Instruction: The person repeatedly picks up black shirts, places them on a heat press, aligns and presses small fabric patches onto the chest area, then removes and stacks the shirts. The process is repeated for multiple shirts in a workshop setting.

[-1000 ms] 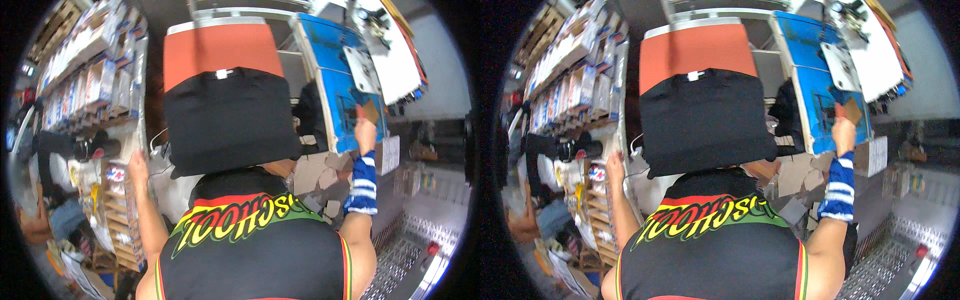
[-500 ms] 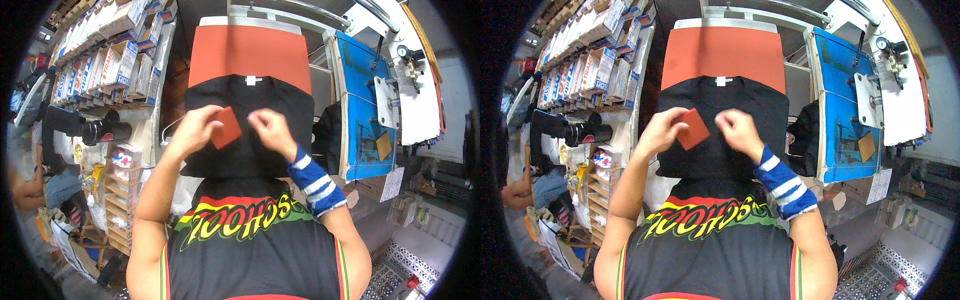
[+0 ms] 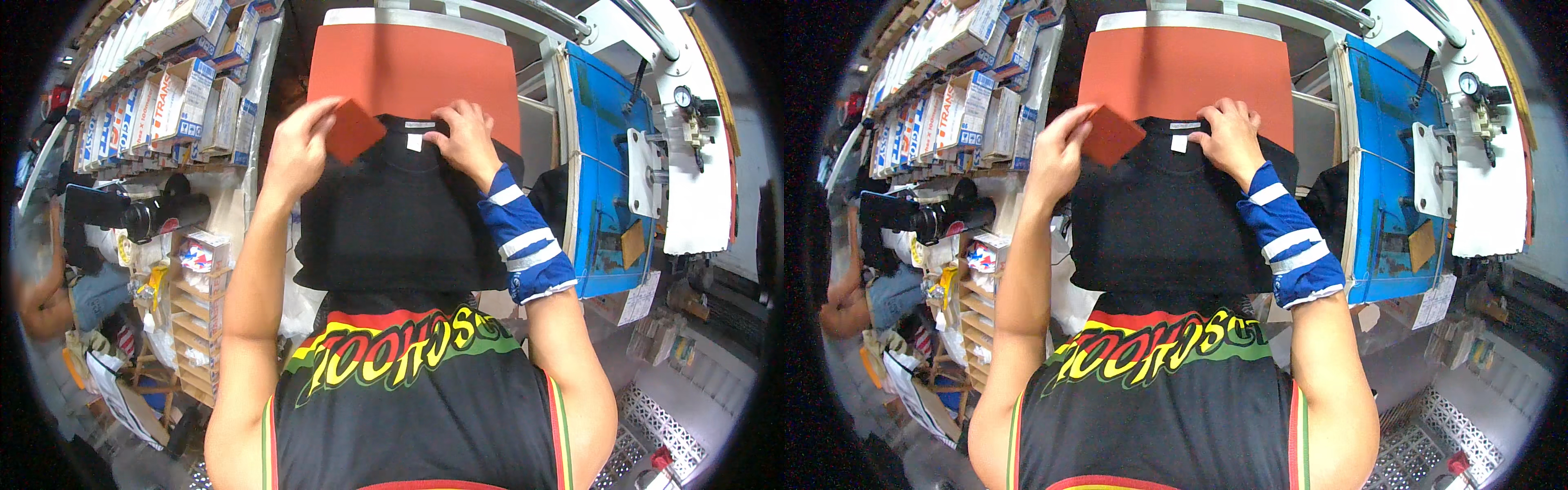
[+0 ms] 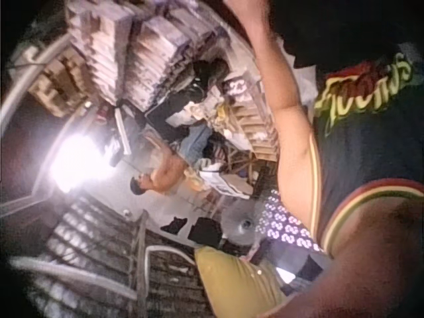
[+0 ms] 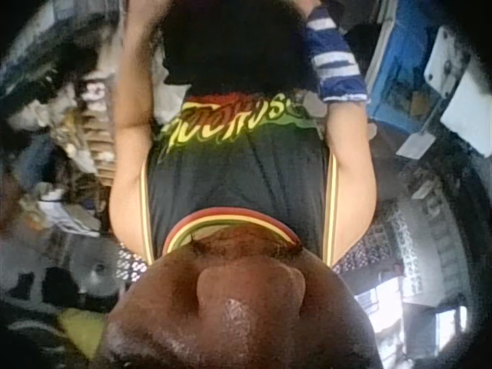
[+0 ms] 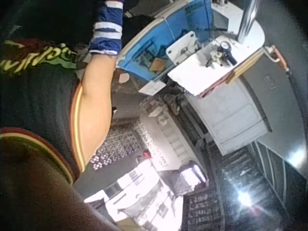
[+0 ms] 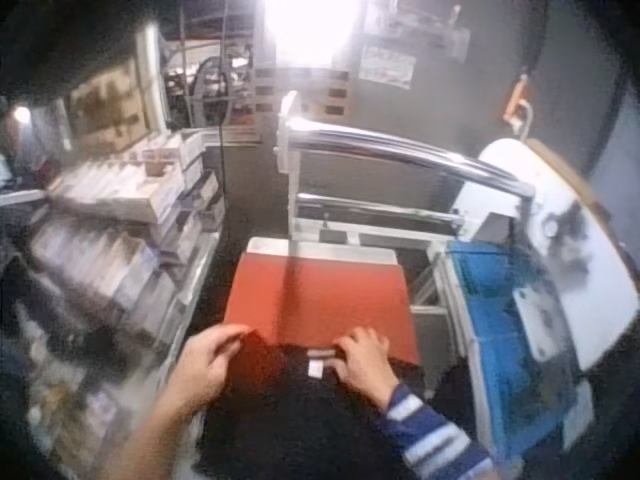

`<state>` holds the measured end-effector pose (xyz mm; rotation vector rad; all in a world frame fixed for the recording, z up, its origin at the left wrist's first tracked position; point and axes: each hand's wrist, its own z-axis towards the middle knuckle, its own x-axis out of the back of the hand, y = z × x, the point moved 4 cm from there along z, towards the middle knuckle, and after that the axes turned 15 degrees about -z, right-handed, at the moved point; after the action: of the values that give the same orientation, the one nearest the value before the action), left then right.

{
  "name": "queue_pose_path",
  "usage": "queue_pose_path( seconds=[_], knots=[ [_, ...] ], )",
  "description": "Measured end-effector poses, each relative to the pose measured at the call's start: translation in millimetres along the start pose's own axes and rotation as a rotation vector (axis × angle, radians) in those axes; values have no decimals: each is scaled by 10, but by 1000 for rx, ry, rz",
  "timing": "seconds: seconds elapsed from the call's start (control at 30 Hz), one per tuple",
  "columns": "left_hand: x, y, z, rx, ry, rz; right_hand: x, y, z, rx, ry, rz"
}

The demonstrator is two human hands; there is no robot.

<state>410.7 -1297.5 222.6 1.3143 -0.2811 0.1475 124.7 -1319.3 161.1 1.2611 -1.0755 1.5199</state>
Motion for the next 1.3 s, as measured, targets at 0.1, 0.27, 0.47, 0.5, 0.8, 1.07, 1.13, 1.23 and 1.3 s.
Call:
queue_pose_path(
  seconds=[0.1, 0.27, 0.47, 0.5, 0.8, 1.07, 1.13, 1.23, 1.3],
  knots=[
    [-355, -8, 560, -295, 12, 56, 36, -20, 96, 67, -157, -29],
    [-1082, -369, 1169, -124, -412, 117, 226, -37, 69, 150, -42, -28],
    [-1095, -607, 821, 180, -557, 87, 120, 11, -7, 138, 118, 118],
    [-1027, -588, 755, 103, -504, 112, 68, 10, -2, 141, 131, 128],
    [-847, -619, 515, 111, -436, 199, -95, 10, -19, 73, 83, 178],
    [-811, -495, 414, 167, -357, 136, -15, -84, -60, 47, 46, 173],
    [-809, -485, 414, 167, -346, 133, -9, -91, -74, 53, 58, 175],
    [-816, -489, 415, 188, -344, 141, -20, -87, -94, 45, 66, 177],
    [-824, -476, 415, 175, -325, 157, -25, -86, -91, 37, 90, 182]
  ],
)
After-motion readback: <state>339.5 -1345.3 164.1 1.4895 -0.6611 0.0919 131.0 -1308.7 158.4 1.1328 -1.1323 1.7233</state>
